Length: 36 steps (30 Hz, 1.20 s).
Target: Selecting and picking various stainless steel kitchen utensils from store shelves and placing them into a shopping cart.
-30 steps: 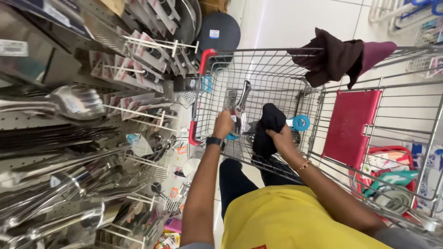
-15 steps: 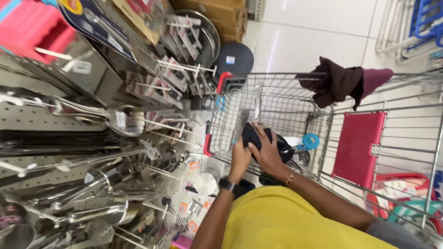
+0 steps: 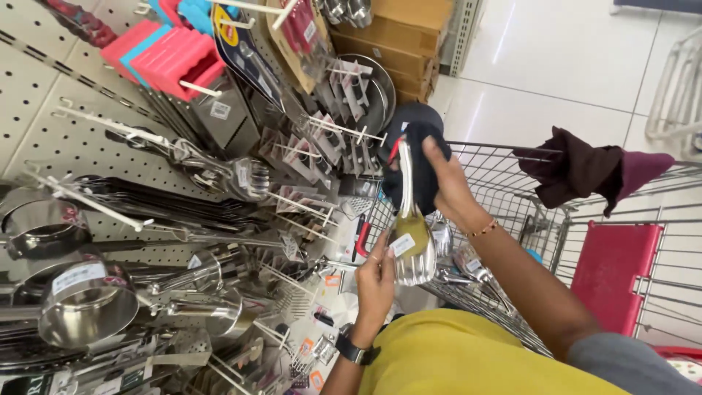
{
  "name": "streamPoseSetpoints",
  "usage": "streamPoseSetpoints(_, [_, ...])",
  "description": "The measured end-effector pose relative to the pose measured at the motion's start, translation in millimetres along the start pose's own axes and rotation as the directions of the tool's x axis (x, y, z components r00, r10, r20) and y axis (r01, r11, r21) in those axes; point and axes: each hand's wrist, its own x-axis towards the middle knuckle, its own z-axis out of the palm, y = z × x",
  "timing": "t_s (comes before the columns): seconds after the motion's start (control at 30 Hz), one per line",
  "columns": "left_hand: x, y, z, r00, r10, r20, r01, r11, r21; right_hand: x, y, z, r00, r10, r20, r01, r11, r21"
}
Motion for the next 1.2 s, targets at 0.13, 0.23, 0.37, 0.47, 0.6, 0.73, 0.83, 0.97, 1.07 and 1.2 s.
streamPoseSetpoints(0.13, [5, 13, -4, 0.987, 0.068, -0.142, -0.108, 0.949, -0.296, -33, 21, 8, 0.976, 0.119, 0.183, -0.092, 0.984, -0.150])
streamPoseSetpoints(0.23, [8, 22, -18, 0.947, 0.136, -0.291, -0.248, 0.886, -0.393, -56, 35, 6, 0.955, 0.273, 0.118, -0.222, 0.918, -0.328])
streamPoseSetpoints(0.37, [1, 33, -27, 0.933, 0.147, -0.328, -0.238, 0.937, -0.254, -79, 45, -9, 0.939, 0.257, 0.229, -0.166, 0.921, -0.354])
streamPoseSetpoints(0.47, [3, 39, -27, 0.958, 0.135, -0.254, -0.188, 0.963, -0.196, -80, 43, -21, 0.952, 0.222, 0.209, -0.121, 0.903, -0.411])
streamPoseSetpoints(0.6, [6, 81, -43, 0.861, 0.408, -0.305, -0.386, 0.913, 0.131, -78, 35, -28, 0.953, 0.169, 0.253, 0.045, 0.742, -0.669])
streamPoseSetpoints(0.73, [34, 82, -60, 0.770, 0.512, -0.380, -0.519, 0.850, 0.093, -89, 21, -17, 0.909, 0.189, 0.373, 0.114, 0.746, -0.656])
streamPoseSetpoints(0.83, [50, 81, -82, 0.961, 0.212, -0.178, -0.276, 0.778, -0.565, -97, 26, -14, 0.869, 0.321, 0.376, 0.051, 0.698, -0.714])
streamPoseSetpoints(0.97, [60, 85, -114, 0.986, 0.155, -0.062, -0.136, 0.530, -0.837, -102, 40, -15, 0.823, 0.313, 0.474, 0.136, 0.701, -0.700])
streamPoseSetpoints(1.07, [65, 81, -136, 0.965, 0.165, -0.203, -0.262, 0.597, -0.759, -104, 47, -16, 0.822, 0.340, 0.457, 0.090, 0.715, -0.694])
streamPoseSetpoints(1.2, [68, 81, -166, 0.937, 0.201, -0.287, -0.339, 0.730, -0.594, -103, 50, -17, 0.819, 0.406, 0.407, 0.000, 0.707, -0.707])
